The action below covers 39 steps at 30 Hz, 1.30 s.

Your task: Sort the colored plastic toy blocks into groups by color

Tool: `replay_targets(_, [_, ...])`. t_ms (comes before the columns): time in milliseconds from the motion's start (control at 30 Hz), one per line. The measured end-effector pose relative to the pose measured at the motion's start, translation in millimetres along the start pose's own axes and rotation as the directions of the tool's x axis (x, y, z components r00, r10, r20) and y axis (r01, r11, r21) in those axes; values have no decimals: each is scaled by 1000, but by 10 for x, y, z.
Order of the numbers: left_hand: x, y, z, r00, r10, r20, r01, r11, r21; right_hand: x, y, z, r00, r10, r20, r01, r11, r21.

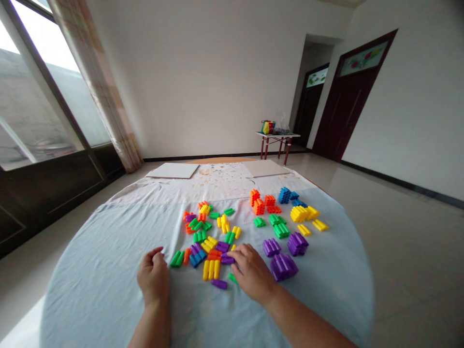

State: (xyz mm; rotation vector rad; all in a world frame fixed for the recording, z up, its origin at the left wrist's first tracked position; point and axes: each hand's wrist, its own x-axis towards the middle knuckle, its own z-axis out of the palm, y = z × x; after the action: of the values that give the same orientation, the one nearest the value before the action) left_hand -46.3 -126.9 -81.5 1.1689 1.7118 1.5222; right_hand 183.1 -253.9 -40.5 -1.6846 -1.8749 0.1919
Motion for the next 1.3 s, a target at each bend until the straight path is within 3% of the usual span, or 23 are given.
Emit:
replay_targets(300, [-37, 73, -22, 1000, -1, 17, 1, 1000, -3, 73, 54, 149, 998, 57, -35, -57, 998, -15])
replay_targets(633, [35, 0, -28, 999, -30, 15, 29, 996, 83, 93, 1, 108, 1000, -22, -11, 22, 1000, -1])
replay_targets(833, [-18, 84, -39, 999, -53, 11, 52, 993, 103, -125, -39, -348, 994, 21, -107, -4, 989, 151])
replay_targets(967, [-51, 147, -31, 998, -54, 16, 53, 994, 100, -194, 197, -804, 972, 108, -206, -81, 988, 135])
replay_targets(1100, [-29, 144, -19, 997, -75, -9, 76, 992, 99, -140, 445, -1169, 967, 158, -199, -148, 987, 64])
replay_targets(1300, [-11, 101, -17, 998, -58, -37, 61, 993, 105, -399, 620, -1353, 969, 190, -158, -189, 982, 22])
